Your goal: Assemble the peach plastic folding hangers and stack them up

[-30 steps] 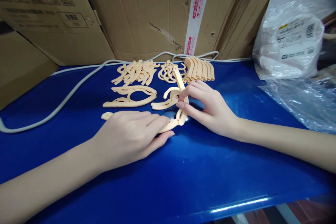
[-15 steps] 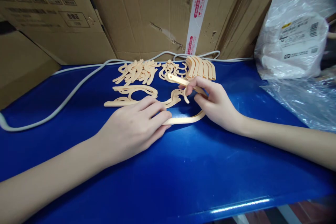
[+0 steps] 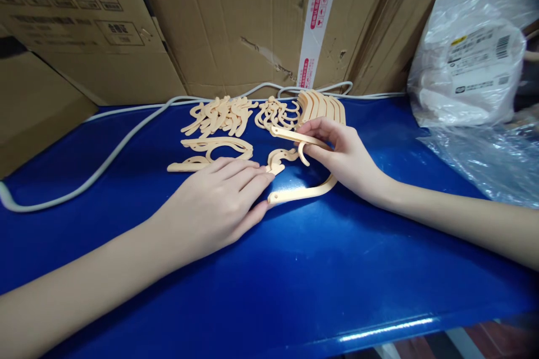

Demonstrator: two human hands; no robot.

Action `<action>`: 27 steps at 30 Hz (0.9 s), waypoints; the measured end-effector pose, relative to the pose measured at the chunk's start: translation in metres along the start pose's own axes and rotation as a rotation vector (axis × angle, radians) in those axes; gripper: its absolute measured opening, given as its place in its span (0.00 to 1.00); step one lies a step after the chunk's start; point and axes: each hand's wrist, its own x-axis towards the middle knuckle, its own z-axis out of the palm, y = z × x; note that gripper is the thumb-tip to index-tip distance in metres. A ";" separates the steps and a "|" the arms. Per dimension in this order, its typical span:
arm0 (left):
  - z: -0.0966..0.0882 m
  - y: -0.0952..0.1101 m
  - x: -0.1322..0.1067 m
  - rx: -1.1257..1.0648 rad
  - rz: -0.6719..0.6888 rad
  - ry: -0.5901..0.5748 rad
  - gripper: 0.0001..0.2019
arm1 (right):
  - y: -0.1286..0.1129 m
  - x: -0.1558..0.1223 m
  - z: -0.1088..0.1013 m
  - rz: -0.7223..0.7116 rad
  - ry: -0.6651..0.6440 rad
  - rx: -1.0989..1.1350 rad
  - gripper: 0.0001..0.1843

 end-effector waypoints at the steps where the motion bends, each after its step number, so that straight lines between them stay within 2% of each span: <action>1: -0.002 0.000 0.001 0.030 0.005 0.023 0.17 | -0.001 0.001 -0.001 -0.015 0.009 -0.032 0.11; 6: -0.009 0.001 0.000 0.211 0.048 0.074 0.15 | 0.001 0.008 -0.009 -0.065 -0.033 -0.238 0.12; 11: -0.010 0.001 -0.002 0.302 0.027 0.019 0.17 | 0.003 0.011 -0.014 0.012 -0.107 -0.335 0.13; 15: -0.009 0.001 0.000 0.310 -0.057 -0.014 0.16 | 0.003 0.011 -0.014 0.034 -0.124 -0.381 0.14; 18: -0.006 0.000 0.002 0.266 -0.081 0.019 0.14 | 0.004 0.011 -0.015 0.004 -0.130 -0.415 0.14; 23: -0.001 -0.004 0.001 0.216 -0.085 -0.004 0.13 | 0.004 0.008 -0.014 -0.050 -0.122 -0.539 0.14; 27: 0.000 -0.004 0.001 0.207 -0.088 -0.007 0.13 | -0.011 -0.001 -0.011 -0.237 -0.099 -0.756 0.14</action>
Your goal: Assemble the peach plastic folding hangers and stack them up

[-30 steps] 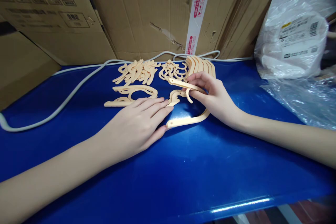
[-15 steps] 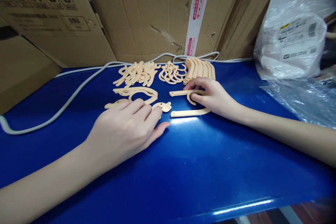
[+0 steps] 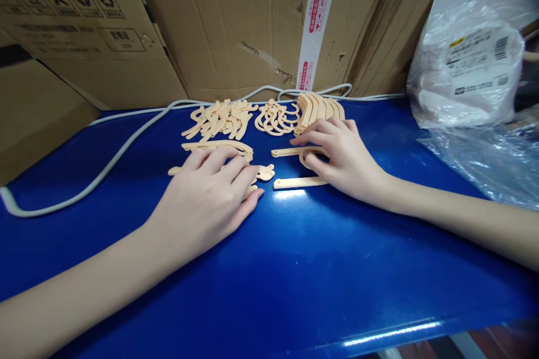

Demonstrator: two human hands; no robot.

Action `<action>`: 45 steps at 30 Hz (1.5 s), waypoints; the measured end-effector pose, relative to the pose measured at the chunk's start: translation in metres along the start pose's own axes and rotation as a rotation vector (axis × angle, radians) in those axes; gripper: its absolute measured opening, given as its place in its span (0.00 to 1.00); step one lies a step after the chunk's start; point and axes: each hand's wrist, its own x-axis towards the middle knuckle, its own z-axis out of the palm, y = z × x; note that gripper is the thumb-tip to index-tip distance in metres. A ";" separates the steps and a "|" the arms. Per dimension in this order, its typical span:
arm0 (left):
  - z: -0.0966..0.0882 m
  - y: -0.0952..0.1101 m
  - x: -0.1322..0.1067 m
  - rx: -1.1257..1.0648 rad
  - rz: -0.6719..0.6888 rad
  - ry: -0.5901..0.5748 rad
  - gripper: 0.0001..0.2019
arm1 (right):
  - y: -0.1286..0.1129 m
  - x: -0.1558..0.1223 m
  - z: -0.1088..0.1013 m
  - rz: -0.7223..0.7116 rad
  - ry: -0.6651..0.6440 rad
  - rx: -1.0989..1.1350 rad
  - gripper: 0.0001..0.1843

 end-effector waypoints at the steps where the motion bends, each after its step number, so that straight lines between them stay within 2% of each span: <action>1: 0.000 0.000 0.000 0.002 -0.002 -0.001 0.13 | -0.005 -0.002 -0.003 -0.060 0.006 -0.045 0.13; 5: 0.000 0.000 0.000 -0.005 -0.011 -0.001 0.13 | -0.022 -0.008 -0.010 -0.284 -0.008 -0.224 0.18; 8: 0.000 0.000 0.000 -0.029 -0.022 0.001 0.12 | -0.028 -0.010 -0.009 -0.452 -0.022 -0.368 0.16; 12: 0.001 0.000 0.000 -0.058 -0.047 -0.003 0.12 | -0.031 -0.012 -0.007 -0.559 -0.040 -0.465 0.16; 23: 0.000 0.000 -0.001 -0.097 -0.059 0.005 0.12 | -0.034 -0.021 -0.007 -0.587 -0.100 -0.510 0.14; 34: -0.001 0.002 -0.002 -0.203 -0.074 0.002 0.09 | -0.030 -0.019 -0.008 -0.548 -0.046 -0.416 0.18; 38: -0.004 0.003 -0.001 -0.237 -0.069 -0.010 0.10 | -0.028 -0.018 -0.007 -0.543 0.024 -0.338 0.17; 41: -0.006 0.004 -0.001 -0.234 -0.083 0.019 0.09 | -0.027 -0.017 -0.007 -0.550 0.048 -0.303 0.17; 45: -0.006 0.005 -0.004 -0.294 -0.146 0.086 0.08 | -0.026 -0.017 -0.006 -0.536 0.006 -0.318 0.18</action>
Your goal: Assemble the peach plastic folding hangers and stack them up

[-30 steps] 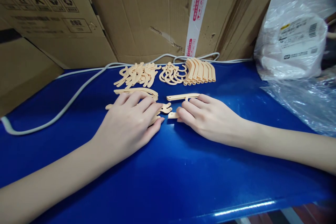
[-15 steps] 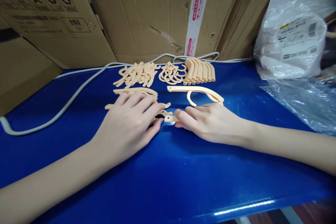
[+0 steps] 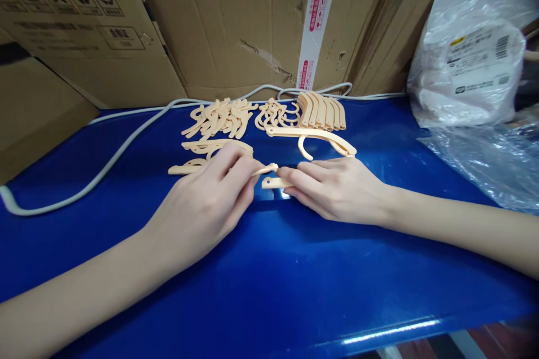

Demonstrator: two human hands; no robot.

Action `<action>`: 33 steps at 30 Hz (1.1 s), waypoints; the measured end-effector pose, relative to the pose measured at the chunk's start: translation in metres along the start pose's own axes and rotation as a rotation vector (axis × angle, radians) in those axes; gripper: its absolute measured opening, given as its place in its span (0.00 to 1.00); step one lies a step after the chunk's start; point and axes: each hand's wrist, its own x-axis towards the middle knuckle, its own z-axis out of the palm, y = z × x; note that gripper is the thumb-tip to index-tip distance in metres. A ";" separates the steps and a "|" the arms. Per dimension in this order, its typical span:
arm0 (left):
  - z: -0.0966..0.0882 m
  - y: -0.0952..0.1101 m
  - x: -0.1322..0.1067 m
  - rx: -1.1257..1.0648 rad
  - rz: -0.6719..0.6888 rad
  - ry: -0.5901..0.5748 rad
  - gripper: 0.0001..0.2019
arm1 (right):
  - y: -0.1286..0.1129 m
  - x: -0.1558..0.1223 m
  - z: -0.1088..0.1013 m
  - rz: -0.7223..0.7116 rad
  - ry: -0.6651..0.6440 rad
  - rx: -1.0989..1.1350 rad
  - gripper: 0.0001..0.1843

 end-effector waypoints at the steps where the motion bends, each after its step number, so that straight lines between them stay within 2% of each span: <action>1: 0.001 0.000 -0.001 -0.007 -0.011 0.012 0.08 | 0.000 0.000 0.000 0.002 -0.018 -0.006 0.19; 7: 0.002 -0.002 -0.003 0.002 -0.063 0.003 0.09 | 0.001 -0.001 0.001 0.016 -0.160 0.027 0.21; 13: 0.001 -0.003 0.000 0.051 -0.097 -0.087 0.17 | 0.005 0.000 0.002 0.098 -0.232 0.191 0.20; 18: 0.000 -0.002 0.000 0.008 -0.141 -0.102 0.17 | 0.009 -0.001 0.005 0.129 -0.189 0.320 0.21; 27: -0.001 -0.002 0.003 -0.192 -0.200 -0.190 0.15 | 0.007 -0.002 0.003 0.070 -0.132 0.257 0.22; 30: 0.000 -0.004 0.001 -0.294 -0.185 -0.221 0.15 | 0.006 -0.003 0.003 0.052 -0.111 0.230 0.21; 33: 0.001 -0.006 0.000 -0.278 -0.134 -0.240 0.15 | 0.006 -0.003 0.003 0.047 -0.095 0.216 0.21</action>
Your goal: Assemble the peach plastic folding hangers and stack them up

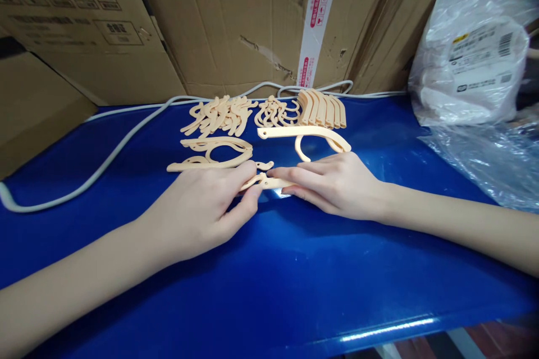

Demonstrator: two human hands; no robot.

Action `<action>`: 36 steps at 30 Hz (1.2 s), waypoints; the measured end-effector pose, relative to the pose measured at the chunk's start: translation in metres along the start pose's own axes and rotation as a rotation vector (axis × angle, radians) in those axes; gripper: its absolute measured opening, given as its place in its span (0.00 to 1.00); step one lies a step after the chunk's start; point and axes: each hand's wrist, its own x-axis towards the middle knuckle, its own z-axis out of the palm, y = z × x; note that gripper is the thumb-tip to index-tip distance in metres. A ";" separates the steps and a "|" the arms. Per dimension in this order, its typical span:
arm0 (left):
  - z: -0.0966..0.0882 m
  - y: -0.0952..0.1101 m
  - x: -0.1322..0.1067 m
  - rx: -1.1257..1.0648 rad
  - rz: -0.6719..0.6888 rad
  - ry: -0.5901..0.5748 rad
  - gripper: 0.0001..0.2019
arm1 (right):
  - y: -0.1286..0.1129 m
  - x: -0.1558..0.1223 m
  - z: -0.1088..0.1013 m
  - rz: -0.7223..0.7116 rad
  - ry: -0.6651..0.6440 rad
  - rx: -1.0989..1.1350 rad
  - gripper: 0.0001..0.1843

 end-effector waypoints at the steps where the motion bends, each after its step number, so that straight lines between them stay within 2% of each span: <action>1: -0.001 -0.001 0.000 0.038 0.015 -0.002 0.14 | 0.000 0.000 0.000 0.000 0.003 0.000 0.22; 7: -0.006 -0.003 0.005 0.274 0.137 -0.047 0.15 | 0.001 -0.001 -0.001 -0.006 0.020 0.013 0.21; 12: -0.006 -0.003 0.005 0.427 0.219 0.006 0.15 | 0.001 -0.001 -0.001 -0.002 -0.010 0.037 0.21; 17: -0.005 -0.002 0.003 0.580 0.302 0.075 0.20 | 0.001 -0.001 -0.001 -0.015 0.008 0.033 0.22; 26: -0.004 -0.001 0.004 0.672 0.361 0.102 0.21 | 0.001 0.000 0.000 0.010 -0.016 0.052 0.23; 36: -0.005 0.003 0.005 0.793 0.446 0.164 0.21 | 0.005 0.001 0.002 0.030 -0.055 0.212 0.21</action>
